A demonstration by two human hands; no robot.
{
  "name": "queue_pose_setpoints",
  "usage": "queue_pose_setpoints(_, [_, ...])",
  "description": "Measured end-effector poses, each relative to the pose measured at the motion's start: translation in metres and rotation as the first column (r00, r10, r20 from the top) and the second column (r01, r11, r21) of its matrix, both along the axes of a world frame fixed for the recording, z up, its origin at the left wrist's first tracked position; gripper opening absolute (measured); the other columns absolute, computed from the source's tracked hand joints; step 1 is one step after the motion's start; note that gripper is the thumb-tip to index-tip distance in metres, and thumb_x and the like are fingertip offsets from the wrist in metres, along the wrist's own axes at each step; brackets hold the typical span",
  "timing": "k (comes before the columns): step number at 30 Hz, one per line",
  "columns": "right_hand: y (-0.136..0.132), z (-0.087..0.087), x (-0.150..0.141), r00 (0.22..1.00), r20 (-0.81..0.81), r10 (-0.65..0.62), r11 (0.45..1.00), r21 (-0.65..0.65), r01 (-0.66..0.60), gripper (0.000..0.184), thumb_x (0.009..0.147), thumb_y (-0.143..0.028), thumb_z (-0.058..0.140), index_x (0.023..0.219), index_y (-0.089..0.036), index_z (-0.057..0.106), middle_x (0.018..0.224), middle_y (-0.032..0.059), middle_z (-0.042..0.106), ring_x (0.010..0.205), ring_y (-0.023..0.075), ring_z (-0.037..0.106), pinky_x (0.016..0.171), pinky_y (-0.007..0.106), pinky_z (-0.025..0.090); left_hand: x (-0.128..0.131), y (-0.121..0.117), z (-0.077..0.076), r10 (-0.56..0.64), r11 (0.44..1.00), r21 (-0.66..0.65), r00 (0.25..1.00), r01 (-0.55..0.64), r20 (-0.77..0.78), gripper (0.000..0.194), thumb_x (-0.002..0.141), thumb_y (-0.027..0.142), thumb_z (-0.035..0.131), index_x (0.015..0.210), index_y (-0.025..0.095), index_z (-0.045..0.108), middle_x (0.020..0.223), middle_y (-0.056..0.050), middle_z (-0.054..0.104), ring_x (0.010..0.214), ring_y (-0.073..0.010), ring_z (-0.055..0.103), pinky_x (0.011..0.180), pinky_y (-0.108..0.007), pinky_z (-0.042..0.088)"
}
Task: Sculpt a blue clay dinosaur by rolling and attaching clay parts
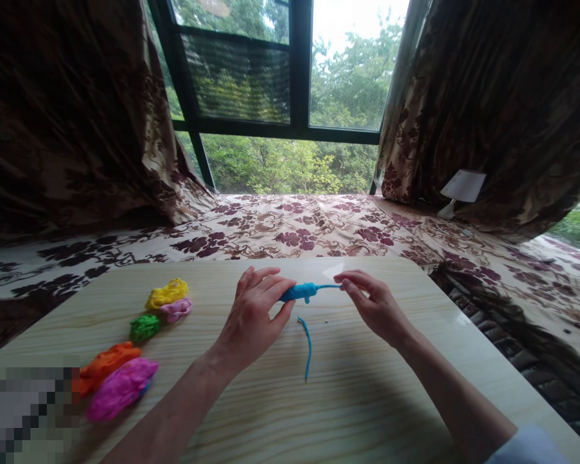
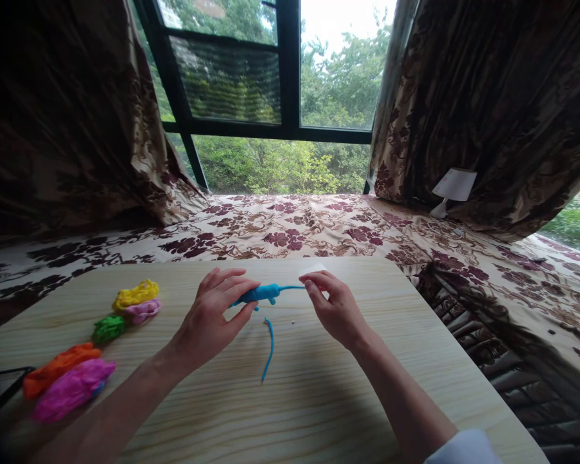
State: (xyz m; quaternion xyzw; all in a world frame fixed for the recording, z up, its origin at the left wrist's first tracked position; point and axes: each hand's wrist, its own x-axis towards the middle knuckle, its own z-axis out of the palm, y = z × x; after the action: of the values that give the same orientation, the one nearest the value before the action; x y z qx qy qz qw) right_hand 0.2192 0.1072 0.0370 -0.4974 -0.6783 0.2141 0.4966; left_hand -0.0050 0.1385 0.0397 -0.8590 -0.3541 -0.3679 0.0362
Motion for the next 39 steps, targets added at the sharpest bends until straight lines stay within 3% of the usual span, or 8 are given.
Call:
queue_pose_setpoints(6, [-0.002, 0.006, 0.006, 0.897, 0.369, -0.244, 0.95, 0.276, 0.145, 0.02, 0.083, -0.02, 0.051, 0.097, -0.024, 0.066, 0.086, 0.0036, 0.06, 0.087, 0.0187, 0.053, 0.083, 0.035, 0.039, -0.002, 0.004, -0.002, 0.058, 0.996, -0.072, 0.998, -0.059, -0.019, 0.022, 0.08, 0.027, 0.051, 0.099, 0.02, 0.061, 0.096, -0.005, 0.063, 0.105, -0.0207, 0.049, 0.103, -0.044, 0.025])
queue_pose_setpoints(14, [-0.004, 0.005, 0.004, 0.815, 0.521, -0.254, 0.955, 0.267, 0.128, 0.018, 0.08, -0.022, 0.056, 0.096, -0.023, 0.065, 0.085, 0.0026, 0.061, 0.083, 0.0186, 0.053, 0.08, 0.035, 0.037, 0.002, -0.001, -0.001, 0.002, 0.995, -0.098, 1.0, -0.003, -0.007, 0.021, 0.08, 0.025, 0.05, 0.098, 0.022, 0.061, 0.093, -0.004, 0.064, 0.104, -0.0206, 0.05, 0.103, -0.044, 0.024])
queue_pose_setpoints(18, [-0.003, 0.003, 0.003, 0.894, 0.408, -0.187, 0.977, 0.176, 0.124, 0.013, 0.081, -0.023, 0.055, 0.086, -0.021, 0.066, 0.079, 0.0025, 0.062, 0.077, 0.0171, 0.055, 0.078, 0.033, 0.039, 0.002, -0.001, 0.0, -0.006, 0.996, -0.084, 1.0, 0.007, 0.01, 0.021, 0.079, 0.024, 0.051, 0.098, 0.022, 0.061, 0.093, -0.004, 0.064, 0.102, -0.0212, 0.051, 0.101, -0.044, 0.025])
queue_pose_setpoints(21, [-0.001, 0.0, 0.001, 0.985, 0.149, -0.084, 0.996, -0.004, 0.086, 0.015, 0.081, -0.028, 0.054, 0.083, -0.019, 0.066, 0.073, 0.0025, 0.064, 0.07, 0.0159, 0.058, 0.069, 0.029, 0.044, 0.002, -0.001, 0.0, -0.007, 0.997, -0.072, 1.0, 0.008, 0.017, 0.021, 0.078, 0.024, 0.051, 0.097, 0.022, 0.061, 0.092, -0.004, 0.064, 0.102, -0.0211, 0.052, 0.101, -0.045, 0.026])
queue_pose_setpoints(24, [0.003, -0.004, 0.0, 0.992, -0.125, -0.007, 0.982, -0.188, -0.016, 0.023, 0.08, -0.034, 0.054, 0.084, -0.016, 0.067, 0.069, 0.0033, 0.065, 0.064, 0.0154, 0.058, 0.06, 0.027, 0.046, 0.002, -0.001, -0.001, -0.003, 0.998, -0.059, 1.0, 0.005, 0.028, 0.021, 0.078, 0.024, 0.052, 0.097, 0.022, 0.061, 0.093, -0.004, 0.064, 0.101, -0.0208, 0.053, 0.102, -0.045, 0.025])
queue_pose_setpoints(27, [0.004, -0.005, 0.0, 0.979, -0.204, 0.012, 0.971, -0.231, -0.06, 0.029, 0.081, -0.037, 0.052, 0.089, -0.014, 0.067, 0.067, 0.0037, 0.065, 0.059, 0.0144, 0.057, 0.057, 0.027, 0.047, 0.001, 0.0, -0.001, 0.007, 0.998, -0.06, 1.0, -0.006, 0.029, 0.021, 0.078, 0.024, 0.052, 0.097, 0.022, 0.061, 0.093, -0.004, 0.064, 0.101, -0.0206, 0.053, 0.102, -0.045, 0.025])
queue_pose_setpoints(33, [0.002, -0.005, 0.006, 0.963, 0.198, -0.183, 0.982, 0.076, 0.171, 0.028, 0.083, -0.025, 0.049, 0.11, -0.021, 0.058, 0.088, 0.0046, 0.063, 0.075, 0.0165, 0.058, 0.075, 0.032, 0.045, -0.002, 0.003, -0.003, 0.049, 0.995, -0.094, 0.997, -0.044, 0.061, 0.021, 0.077, 0.023, 0.053, 0.096, 0.023, 0.061, 0.093, -0.003, 0.064, 0.099, -0.0203, 0.052, 0.099, -0.043, 0.03])
queue_pose_setpoints(39, [0.001, -0.005, 0.008, 0.834, 0.506, -0.221, 0.954, 0.289, 0.077, 0.044, 0.081, -0.016, 0.05, 0.124, -0.025, 0.046, 0.108, 0.0076, 0.055, 0.09, 0.0211, 0.055, 0.084, 0.037, 0.041, -0.001, 0.003, -0.003, 0.042, 0.984, -0.179, 0.991, -0.019, 0.123, 0.018, 0.077, 0.023, 0.053, 0.093, 0.023, 0.062, 0.092, -0.003, 0.063, 0.095, -0.0187, 0.053, 0.092, -0.038, 0.037])
